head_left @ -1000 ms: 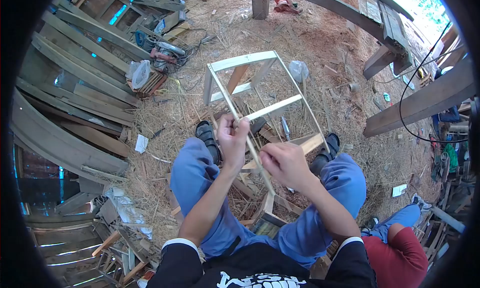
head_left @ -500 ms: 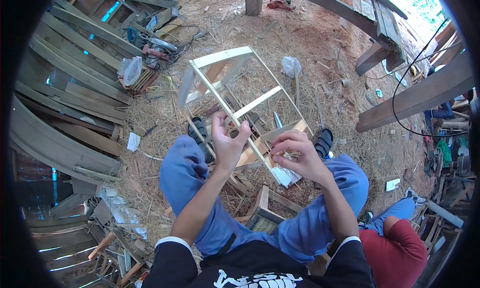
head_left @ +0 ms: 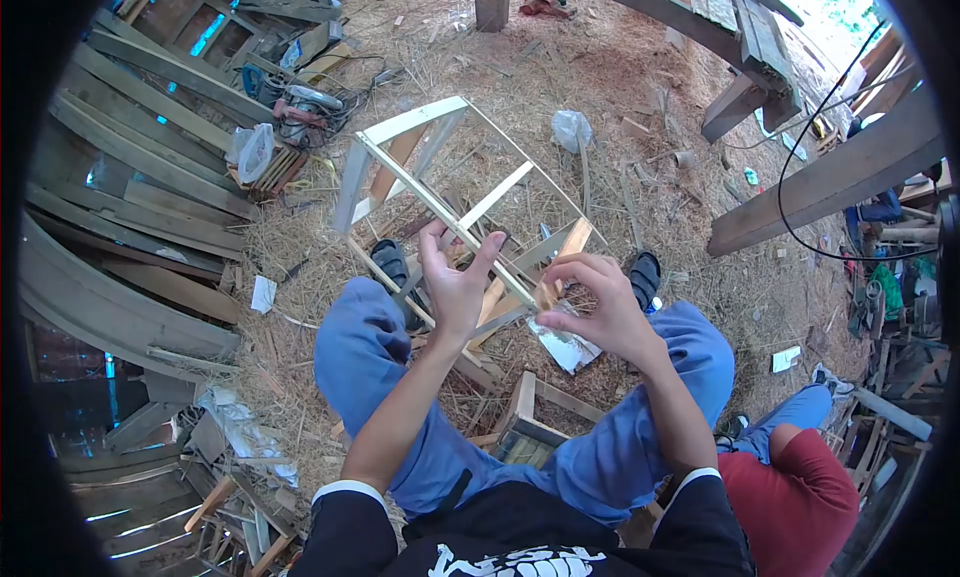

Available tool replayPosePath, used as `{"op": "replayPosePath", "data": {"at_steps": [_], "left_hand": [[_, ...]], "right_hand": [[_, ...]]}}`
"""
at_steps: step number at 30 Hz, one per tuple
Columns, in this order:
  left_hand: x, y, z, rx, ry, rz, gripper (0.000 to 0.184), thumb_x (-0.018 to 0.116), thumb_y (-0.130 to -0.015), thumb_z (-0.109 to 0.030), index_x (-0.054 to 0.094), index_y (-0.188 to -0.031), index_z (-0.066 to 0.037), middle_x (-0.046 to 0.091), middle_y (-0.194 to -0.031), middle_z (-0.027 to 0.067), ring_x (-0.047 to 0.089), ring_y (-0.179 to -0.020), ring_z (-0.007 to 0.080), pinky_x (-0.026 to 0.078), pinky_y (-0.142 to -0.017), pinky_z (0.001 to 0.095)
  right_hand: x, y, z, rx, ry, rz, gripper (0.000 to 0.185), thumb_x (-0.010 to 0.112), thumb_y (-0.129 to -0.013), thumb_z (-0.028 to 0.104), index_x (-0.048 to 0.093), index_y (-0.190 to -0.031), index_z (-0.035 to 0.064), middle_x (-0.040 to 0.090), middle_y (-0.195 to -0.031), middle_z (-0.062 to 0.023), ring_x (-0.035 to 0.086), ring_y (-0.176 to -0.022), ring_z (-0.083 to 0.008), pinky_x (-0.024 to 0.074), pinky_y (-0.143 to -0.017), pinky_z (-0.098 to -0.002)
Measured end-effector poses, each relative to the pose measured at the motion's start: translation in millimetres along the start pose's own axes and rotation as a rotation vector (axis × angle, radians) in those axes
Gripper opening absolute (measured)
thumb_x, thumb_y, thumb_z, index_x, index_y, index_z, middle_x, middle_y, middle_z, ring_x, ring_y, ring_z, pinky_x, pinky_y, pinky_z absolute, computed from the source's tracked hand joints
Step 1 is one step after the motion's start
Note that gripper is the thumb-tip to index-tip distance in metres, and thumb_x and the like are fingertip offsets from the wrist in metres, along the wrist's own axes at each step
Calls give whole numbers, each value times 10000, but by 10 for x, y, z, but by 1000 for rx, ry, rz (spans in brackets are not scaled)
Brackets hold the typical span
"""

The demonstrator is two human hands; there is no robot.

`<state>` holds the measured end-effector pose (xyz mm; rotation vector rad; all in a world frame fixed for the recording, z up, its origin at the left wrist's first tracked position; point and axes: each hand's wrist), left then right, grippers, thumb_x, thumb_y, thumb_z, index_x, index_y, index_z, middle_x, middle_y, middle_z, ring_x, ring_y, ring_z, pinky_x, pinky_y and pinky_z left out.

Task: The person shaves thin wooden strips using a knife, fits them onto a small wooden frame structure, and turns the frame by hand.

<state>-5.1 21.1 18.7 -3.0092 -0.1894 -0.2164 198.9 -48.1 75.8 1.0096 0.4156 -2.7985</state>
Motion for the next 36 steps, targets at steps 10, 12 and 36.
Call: {"op": "replayPosePath", "data": {"at_steps": [10,12,36], "left_hand": [[130,116,120,-120,-95,64,495,555,-1071,-488,509,-1273,-39,535,-1119,57,496,-1048,139,399,-978,316],[56,72,222,-162,10,81,471,499,-1094,-478,509,-1290,-50,536,-1141,58,490,-1066,147,377,-1007,325],[20,82,6,392,-720,616,307,659,-983,-197,639,-1239,-29,626,-1179,168,624,-1096,351,506,-938,449]], "right_hand": [[67,-3,-228,-87,476,-135,354,831,-735,252,639,-1017,159,649,-1091,7,613,-1185,-188,117,-1248,-668],[78,5,-297,-36,486,-144,343,832,-739,269,640,-1005,167,617,-1146,-13,563,-1226,-224,114,-1233,-669],[602,-165,-445,-274,907,-545,153,687,-869,261,609,-998,281,549,-1460,15,444,-1371,-216,147,-1211,-571]]}}
Point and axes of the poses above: each hand's wrist, its own y-axis away from the middle knuckle, its own x-axis out of the palm, z = x × y
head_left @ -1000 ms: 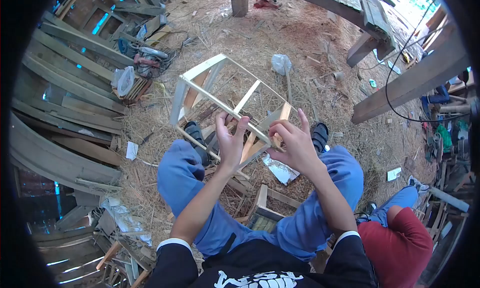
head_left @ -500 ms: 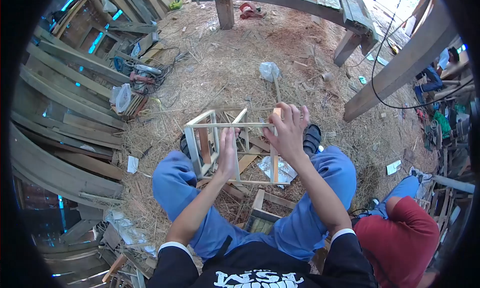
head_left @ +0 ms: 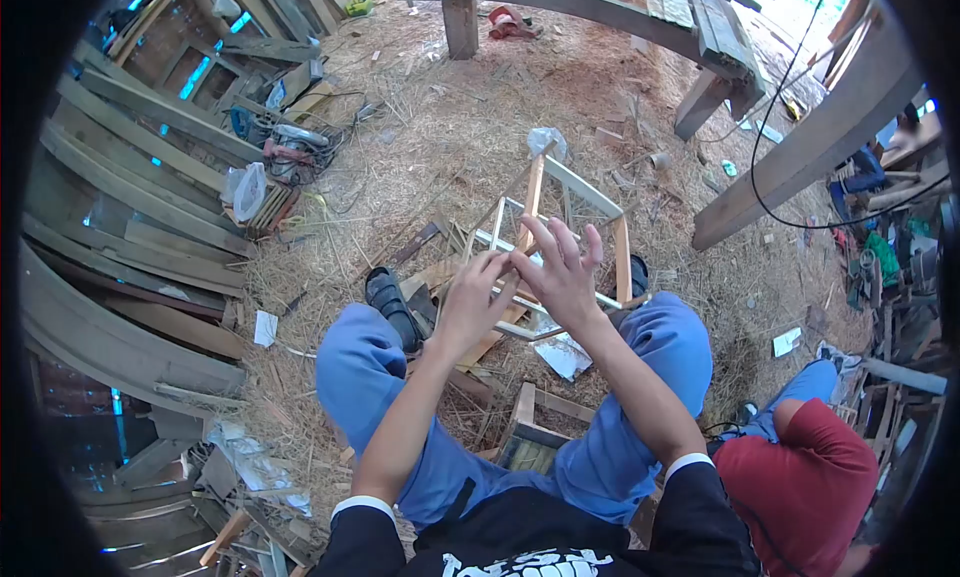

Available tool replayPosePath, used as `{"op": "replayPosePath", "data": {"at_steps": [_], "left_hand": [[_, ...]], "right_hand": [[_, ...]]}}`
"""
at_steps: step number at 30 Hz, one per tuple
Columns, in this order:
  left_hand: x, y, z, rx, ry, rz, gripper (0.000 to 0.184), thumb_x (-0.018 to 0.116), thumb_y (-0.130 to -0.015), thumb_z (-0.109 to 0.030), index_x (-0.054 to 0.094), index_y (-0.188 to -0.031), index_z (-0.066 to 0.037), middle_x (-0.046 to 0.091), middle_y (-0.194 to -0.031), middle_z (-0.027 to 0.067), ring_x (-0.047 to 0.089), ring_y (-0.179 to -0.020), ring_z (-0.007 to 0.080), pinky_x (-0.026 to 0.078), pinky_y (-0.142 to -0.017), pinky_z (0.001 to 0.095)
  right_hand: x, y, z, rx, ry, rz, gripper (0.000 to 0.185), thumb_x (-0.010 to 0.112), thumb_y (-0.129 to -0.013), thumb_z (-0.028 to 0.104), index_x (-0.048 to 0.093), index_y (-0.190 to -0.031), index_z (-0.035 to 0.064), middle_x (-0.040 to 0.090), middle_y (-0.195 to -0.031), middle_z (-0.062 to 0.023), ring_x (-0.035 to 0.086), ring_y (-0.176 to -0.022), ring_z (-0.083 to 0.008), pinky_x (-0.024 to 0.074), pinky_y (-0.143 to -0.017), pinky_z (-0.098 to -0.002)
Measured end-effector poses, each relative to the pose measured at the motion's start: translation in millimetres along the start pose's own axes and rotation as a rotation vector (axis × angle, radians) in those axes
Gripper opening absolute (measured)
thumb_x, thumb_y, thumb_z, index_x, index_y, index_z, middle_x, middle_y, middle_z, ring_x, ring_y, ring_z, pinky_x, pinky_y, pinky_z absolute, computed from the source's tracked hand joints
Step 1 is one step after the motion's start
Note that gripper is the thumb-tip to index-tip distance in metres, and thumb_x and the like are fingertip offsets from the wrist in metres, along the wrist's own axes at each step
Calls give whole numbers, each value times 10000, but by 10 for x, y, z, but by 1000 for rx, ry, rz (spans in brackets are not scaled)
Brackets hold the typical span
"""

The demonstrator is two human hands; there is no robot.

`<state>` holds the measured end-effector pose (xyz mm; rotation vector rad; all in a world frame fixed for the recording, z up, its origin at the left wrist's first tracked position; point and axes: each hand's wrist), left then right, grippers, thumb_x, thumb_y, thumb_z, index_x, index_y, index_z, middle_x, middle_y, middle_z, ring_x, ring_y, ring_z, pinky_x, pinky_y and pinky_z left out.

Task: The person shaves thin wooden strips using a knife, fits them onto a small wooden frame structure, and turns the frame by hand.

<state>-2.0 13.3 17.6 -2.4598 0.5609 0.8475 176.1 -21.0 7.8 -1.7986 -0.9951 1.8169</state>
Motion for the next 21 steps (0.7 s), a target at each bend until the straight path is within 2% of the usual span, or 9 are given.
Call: {"op": "replayPosePath", "data": {"at_steps": [6,9,10,13,14,15,17,18,21], "left_hand": [[-34,-9,30,-17,16,-68,231,619,-998,-114,629,-1197,3,622,-1124,171,654,-1021,372,520,-873,466],[-102,-23,65,-90,69,-9,200,613,-1004,-82,636,-1173,24,640,-1100,185,671,-996,371,531,-839,449],[-90,-12,107,-97,69,-35,193,615,-1000,-79,639,-1163,23,645,-1078,184,673,-981,374,532,-836,447],[-76,-21,288,-129,31,-129,173,621,-992,-86,647,-1130,15,652,-1044,179,666,-965,389,536,-825,447],[-41,-17,413,-160,17,-147,170,615,-994,-98,645,-1124,8,651,-1043,178,664,-962,396,539,-826,461],[-4,-18,542,-191,1,-167,167,609,-997,-110,642,-1118,0,651,-1043,177,661,-960,402,541,-828,474],[62,-6,730,-231,8,-138,151,647,-983,-79,661,-1099,18,655,-1002,173,682,-888,356,535,-760,414],[100,7,782,-274,5,-98,149,651,-981,-79,661,-1095,16,653,-993,171,685,-870,350,535,-751,416],[258,12,951,-297,-51,-82,141,664,-976,-81,660,-1081,13,643,-974,165,691,-814,337,540,-716,418]], "right_hand": [[-17,-60,77,45,61,-59,107,701,-877,355,649,-970,359,551,-1474,40,432,-1378,-218,145,-1209,-568],[-2,-194,95,39,39,-41,151,788,-828,339,700,-943,382,558,-1458,-16,421,-1377,-255,153,-1204,-548],[15,-196,73,21,-4,20,258,814,-818,359,717,-1057,358,518,-1496,-55,413,-1385,-279,152,-1204,-540],[1,-333,94,115,-236,147,381,809,-831,373,711,-1194,311,462,-1535,-96,421,-1377,-299,160,-1198,-546],[-54,-363,52,170,-282,176,458,788,-874,331,677,-1302,211,409,-1557,-142,435,-1364,-324,231,-1182,-526],[-1,-292,9,271,-318,176,455,777,-891,309,665,-1315,187,406,-1551,-152,437,-1361,-328,261,-1170,-517],[212,-38,-90,480,-395,177,451,753,-924,266,641,-1342,139,401,-1540,-174,441,-1356,-334,322,-1145,-497],[341,112,-172,512,-359,196,438,686,-982,220,588,-1386,81,397,-1528,-193,449,-1332,-357,372,-1114,-473],[871,633,-377,736,-453,179,440,615,-1017,232,544,-1416,59,382,-1545,-234,436,-1376,-416,347,-1135,-526]]}}
Point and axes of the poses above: each hand's wrist, its own y-axis away from the middle knuckle, its own x-axis out of the palm, z = x × y
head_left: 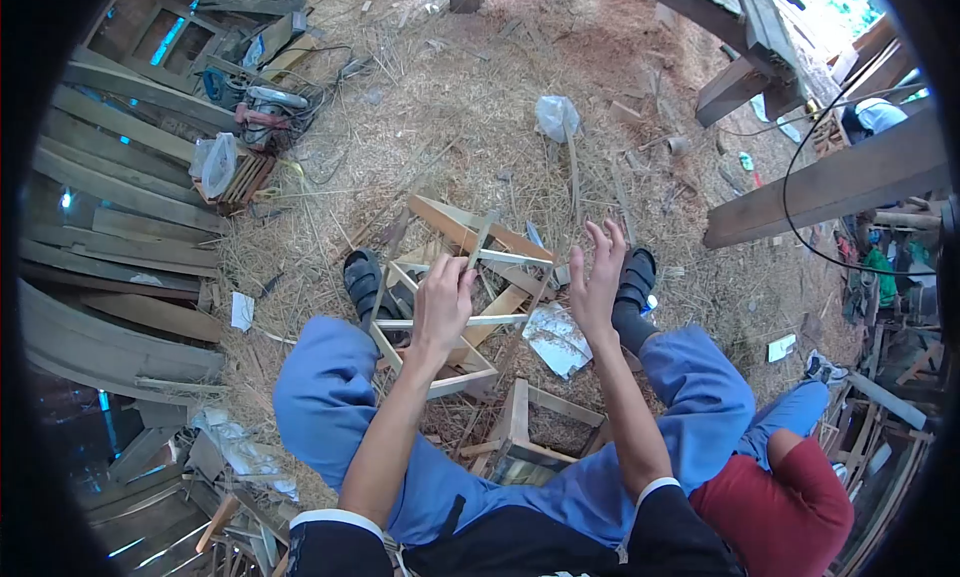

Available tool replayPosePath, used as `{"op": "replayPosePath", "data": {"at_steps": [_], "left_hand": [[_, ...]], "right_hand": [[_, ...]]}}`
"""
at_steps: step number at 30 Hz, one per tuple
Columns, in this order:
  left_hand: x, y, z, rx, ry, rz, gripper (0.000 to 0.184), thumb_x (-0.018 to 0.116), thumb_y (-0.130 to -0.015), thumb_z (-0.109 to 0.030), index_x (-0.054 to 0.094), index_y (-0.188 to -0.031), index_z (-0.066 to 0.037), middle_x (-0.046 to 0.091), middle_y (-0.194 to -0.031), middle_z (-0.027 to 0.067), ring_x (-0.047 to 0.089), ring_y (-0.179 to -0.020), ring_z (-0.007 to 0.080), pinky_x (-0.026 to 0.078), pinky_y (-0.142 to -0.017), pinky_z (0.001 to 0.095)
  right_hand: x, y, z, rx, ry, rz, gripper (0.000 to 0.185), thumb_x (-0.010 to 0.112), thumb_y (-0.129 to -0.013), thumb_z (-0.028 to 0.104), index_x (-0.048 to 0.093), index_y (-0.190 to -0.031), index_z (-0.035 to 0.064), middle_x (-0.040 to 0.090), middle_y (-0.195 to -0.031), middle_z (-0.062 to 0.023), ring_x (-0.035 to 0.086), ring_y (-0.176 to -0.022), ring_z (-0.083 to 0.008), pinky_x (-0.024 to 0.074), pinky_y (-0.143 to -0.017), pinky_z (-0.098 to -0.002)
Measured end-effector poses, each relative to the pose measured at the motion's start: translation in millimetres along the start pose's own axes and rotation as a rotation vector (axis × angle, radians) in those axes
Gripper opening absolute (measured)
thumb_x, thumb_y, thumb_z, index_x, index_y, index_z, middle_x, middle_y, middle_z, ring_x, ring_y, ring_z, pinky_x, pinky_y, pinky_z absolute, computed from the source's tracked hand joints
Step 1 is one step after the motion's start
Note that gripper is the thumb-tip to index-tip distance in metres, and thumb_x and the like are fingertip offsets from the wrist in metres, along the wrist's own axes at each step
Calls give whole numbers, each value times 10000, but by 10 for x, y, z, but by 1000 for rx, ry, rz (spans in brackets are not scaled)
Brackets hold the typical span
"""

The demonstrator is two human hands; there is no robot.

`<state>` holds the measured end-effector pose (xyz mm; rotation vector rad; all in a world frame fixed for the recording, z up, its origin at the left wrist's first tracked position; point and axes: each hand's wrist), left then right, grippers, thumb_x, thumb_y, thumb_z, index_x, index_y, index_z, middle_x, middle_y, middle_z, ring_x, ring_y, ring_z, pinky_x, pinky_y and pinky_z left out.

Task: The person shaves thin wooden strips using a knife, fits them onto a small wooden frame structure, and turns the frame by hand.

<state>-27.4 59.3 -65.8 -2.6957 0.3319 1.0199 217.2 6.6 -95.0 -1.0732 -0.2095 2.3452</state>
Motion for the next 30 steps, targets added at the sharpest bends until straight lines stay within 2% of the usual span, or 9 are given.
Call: {"op": "replayPosePath", "data": {"at_steps": [4,6,7,14,19,23,26,27,30], "left_hand": [[164,-157,48,-13,-93,-65,136,658,-992,-87,670,-1080,16,643,-971,148,701,-820,302,545,-690,398],[266,-240,126,-27,-117,-98,140,656,-1000,-92,675,-1088,15,643,-963,134,707,-819,269,544,-680,389],[259,-291,31,-145,-50,-70,184,670,-986,-126,681,-1113,7,636,-937,159,656,-869,334,520,-755,425],[309,-522,-4,-166,-98,-94,233,698,-979,-69,719,-1196,15,598,-887,59,546,-735,136,461,-653,287],[306,-576,17,-120,-152,-65,252,718,-967,-67,712,-1206,10,632,-915,61,573,-691,119,476,-595,280],[314,-576,28,-183,-74,-53,224,718,-971,-97,703,-1165,14,612,-879,73,558,-662,144,463,-592,304],[313,-555,-60,-197,-26,19,200,723,-969,-125,702,-1113,13,614,-882,94,574,-642,185,472,-578,326],[301,-552,-177,-269,20,71,202,737,-949,-165,708,-1072,-8,624,-897,105,606,-740,244,504,-684,380],[378,-396,-195,9,-145,81,196,745,-925,-184,718,-1050,-35,612,-874,104,597,-858,284,491,-829,424]], "right_hand": [[550,181,-738,575,-356,94,466,572,-1012,159,489,-1444,9,639,-1258,-233,639,-1161,-378,500,-992,-477],[911,442,-1242,559,-241,185,480,585,-983,130,488,-1436,5,679,-1129,-209,673,-1059,-375,528,-924,-478],[1083,534,-1439,549,-189,233,488,591,-969,116,488,-1432,3,699,-1064,-197,689,-1009,-373,541,-890,-478],[1759,648,-1950,413,85,391,533,668,-877,105,514,-1379,12,685,-1034,-200,651,-967,-407,531,-850,-516],[2066,676,-2106,281,416,501,445,649,-865,100,543,-1295,51,688,-993,-177,662,-954,-375,518,-778,-528],[1991,556,-2125,294,383,566,424,669,-836,82,553,-1243,60,700,-979,-163,679,-960,-373,527,-822,-511],[1736,396,-2184,259,83,644,413,670,-827,103,560,-1216,15,688,-1001,-225,667,-978,-426,530,-838,-543],[1673,319,-2253,307,-8,721,352,668,-828,127,610,-1144,-18,682,-1039,-284,656,-1025,-460,529,-877,-559],[1327,-106,-2200,237,166,807,269,627,-897,181,649,-1073,-21,694,-993,-313,663,-994,-500,524,-851,-558]]}}
Point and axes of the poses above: each hand's wrist, its own y-axis away from the middle knuckle, its own x-axis out of the palm, z = x × y
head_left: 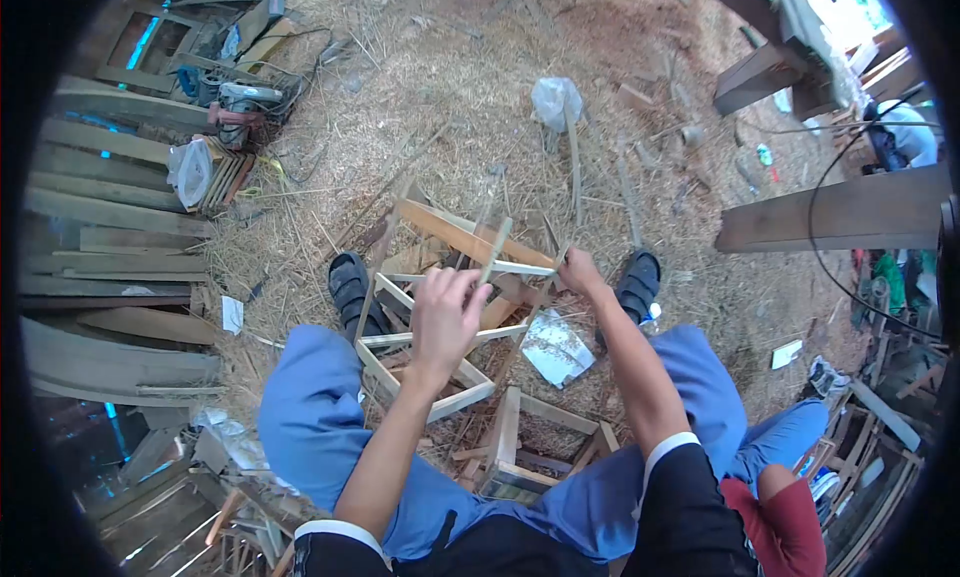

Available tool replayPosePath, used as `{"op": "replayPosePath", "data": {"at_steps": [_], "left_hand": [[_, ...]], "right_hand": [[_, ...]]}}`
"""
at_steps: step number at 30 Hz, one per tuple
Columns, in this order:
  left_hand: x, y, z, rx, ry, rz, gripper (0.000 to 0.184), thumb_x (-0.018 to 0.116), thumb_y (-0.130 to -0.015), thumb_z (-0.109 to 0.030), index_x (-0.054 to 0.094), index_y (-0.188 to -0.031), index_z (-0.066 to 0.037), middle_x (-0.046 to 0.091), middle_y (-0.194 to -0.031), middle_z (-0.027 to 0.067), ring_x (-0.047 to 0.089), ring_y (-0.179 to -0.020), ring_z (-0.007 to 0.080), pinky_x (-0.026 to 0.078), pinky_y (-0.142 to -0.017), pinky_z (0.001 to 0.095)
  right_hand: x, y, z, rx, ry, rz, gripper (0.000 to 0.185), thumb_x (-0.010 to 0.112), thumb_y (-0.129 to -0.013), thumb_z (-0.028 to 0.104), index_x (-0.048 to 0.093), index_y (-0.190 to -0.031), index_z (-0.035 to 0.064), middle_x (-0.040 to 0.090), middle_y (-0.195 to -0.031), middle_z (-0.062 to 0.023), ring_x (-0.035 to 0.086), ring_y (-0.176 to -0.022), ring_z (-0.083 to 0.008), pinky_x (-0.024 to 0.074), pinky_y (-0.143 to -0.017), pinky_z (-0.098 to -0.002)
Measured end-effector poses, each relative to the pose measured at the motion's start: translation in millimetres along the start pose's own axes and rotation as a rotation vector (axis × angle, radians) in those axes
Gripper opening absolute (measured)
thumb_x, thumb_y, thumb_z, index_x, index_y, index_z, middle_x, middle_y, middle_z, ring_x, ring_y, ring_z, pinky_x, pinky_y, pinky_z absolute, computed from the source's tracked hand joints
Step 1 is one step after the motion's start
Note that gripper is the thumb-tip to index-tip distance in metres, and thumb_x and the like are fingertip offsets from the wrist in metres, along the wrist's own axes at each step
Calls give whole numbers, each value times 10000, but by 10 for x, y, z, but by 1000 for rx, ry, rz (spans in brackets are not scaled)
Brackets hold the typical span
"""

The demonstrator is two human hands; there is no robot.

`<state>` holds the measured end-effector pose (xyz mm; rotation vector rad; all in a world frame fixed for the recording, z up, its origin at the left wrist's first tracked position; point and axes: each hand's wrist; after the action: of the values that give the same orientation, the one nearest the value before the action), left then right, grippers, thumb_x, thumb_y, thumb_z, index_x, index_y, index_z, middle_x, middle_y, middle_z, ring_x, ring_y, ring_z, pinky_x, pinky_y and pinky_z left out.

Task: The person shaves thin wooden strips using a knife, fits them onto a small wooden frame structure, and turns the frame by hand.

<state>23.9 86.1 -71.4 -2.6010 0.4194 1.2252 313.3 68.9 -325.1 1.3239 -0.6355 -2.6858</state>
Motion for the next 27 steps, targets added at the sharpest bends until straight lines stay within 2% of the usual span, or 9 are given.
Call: {"op": "replayPosePath", "data": {"at_steps": [1,6,8,10,13,16,19,21,27], "left_hand": [[36,68,-21,-52,59,58,213,754,-905,-205,727,-1047,-49,600,-910,105,567,-964,307,451,-916,452],[-9,360,-67,12,75,-6,227,762,-909,-208,726,-1060,-42,583,-1110,128,563,-1088,328,476,-935,448],[86,471,-33,5,183,-79,209,755,-920,-204,729,-1055,-46,584,-1144,130,562,-1141,339,481,-972,446],[113,557,2,-52,276,-7,211,729,-945,-188,703,-1098,-44,625,-1108,153,633,-1057,335,523,-918,439],[194,639,-8,-62,349,48,272,710,-962,-176,617,-1167,-24,650,-951,151,689,-870,280,555,-793,393],[381,670,39,-145,552,-38,325,695,-984,-182,536,-1204,-3,669,-967,171,702,-848,276,555,-741,400],[466,614,95,-205,484,18,337,678,-1003,-184,498,-1219,2,700,-954,160,708,-790,249,562,-710,386],[384,511,142,-210,525,112,331,714,-973,-210,570,-1166,17,689,-869,144,676,-764,239,548,-693,372],[-152,257,207,-409,638,386,276,584,-1062,-246,626,-1186,-4,665,-865,34,607,-721,114,509,-647,307]], "right_hand": [[-297,34,120,7,37,2,276,616,-901,180,653,-1086,-22,700,-1031,-315,673,-1014,-488,529,-867,-544],[-1480,634,849,60,130,-288,309,602,-885,159,616,-1105,-58,715,-977,-296,698,-935,-479,552,-849,-561],[-1889,1242,1513,58,-114,-348,299,576,-931,141,587,-1175,-32,713,-1014,-259,713,-920,-413,553,-799,-512],[-1910,1702,1804,-110,-180,-429,286,566,-951,126,587,-1201,-12,709,-991,-210,719,-858,-332,550,-748,-455],[-1734,2166,2065,-38,-482,-226,311,581,-962,106,585,-1265,35,613,-869,-74,555,-738,-127,478,-665,-315],[-1437,2168,2171,-169,-361,-262,301,606,-953,134,595,-1241,46,681,-950,-172,688,-882,-305,523,-772,-434],[-1379,2032,2463,-290,-370,-267,278,617,-947,164,595,-1195,40,682,-1004,-227,682,-981,-411,519,-843,-495],[-1404,1944,2510,-409,-271,-254,264,624,-949,195,593,-1163,43,678,-1004,-225,676,-981,-415,519,-839,-500],[-1544,1786,2401,-535,75,-195,253,649,-957,264,596,-1128,85,683,-967,-174,672,-924,-381,518,-798,-502]]}}
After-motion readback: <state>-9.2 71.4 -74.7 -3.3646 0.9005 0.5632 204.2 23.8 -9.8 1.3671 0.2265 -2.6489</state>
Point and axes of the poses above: each hand's wrist, its own y-axis away from the middle knuckle, its own x-axis out of the palm, z = x × y
